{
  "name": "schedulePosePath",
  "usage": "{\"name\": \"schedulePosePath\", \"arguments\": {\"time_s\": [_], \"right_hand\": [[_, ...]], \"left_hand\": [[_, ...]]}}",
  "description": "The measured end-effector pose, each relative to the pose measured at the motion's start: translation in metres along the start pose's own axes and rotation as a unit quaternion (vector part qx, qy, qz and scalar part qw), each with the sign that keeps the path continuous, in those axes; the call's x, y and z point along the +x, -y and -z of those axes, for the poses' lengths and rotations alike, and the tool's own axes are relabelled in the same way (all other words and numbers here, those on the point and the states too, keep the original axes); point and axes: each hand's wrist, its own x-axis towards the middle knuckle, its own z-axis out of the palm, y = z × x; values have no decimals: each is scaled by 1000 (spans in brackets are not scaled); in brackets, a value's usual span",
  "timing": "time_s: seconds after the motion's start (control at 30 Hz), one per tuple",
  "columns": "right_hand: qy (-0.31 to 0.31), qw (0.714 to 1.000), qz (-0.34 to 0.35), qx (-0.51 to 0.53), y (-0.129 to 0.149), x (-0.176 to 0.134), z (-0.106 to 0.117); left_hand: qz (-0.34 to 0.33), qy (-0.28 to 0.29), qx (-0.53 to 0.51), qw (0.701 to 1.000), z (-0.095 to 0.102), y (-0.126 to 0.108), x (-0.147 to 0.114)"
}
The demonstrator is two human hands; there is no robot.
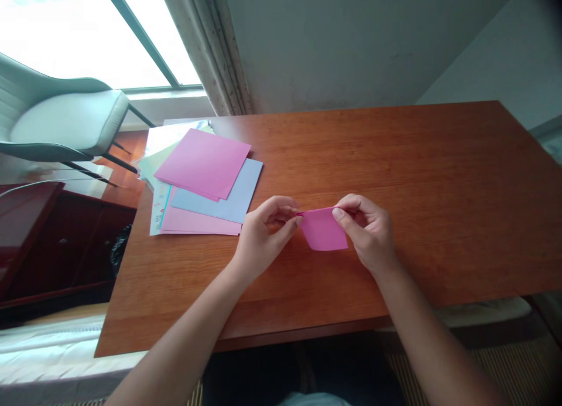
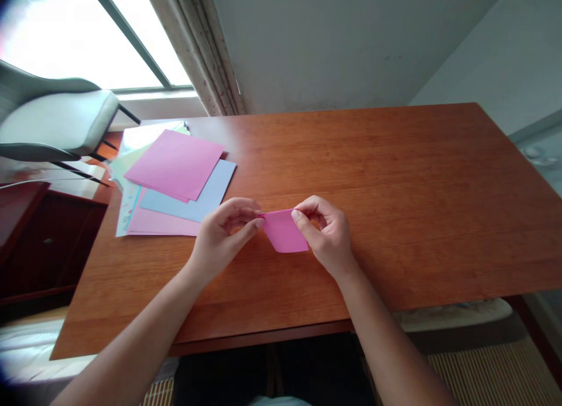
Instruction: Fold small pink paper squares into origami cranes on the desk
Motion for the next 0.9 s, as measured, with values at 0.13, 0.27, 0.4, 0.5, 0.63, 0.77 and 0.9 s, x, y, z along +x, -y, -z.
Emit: {"name": "schedulePosePath", "arguments": {"time_s": [0.13,0.27,0.4,0.5,0.63,0.77,0.9], "right_hand": [[6,998,30,-49,1,-1,2],[12,993,71,-94,3,-2,2],[11,984,112,-141,4,-2,2],[24,976,132,-172,5,-1,3],[33,973,131,-185,5,0,3],[14,987,84,-134,4,-1,2],[-14,999,25,-44,0,-2,0]], "left_hand": [[-48,10,128,991,2,-1,-1],[-45,27,184,982,4,-2,0],[-44,51,233,970,6,-1,3],[-63,62,291,953,8,0,4],[-62,77,332,938,10,-1,5],[-19,71,218,973,10,-2,4],[46,50,5,998,3,0,2]]}}
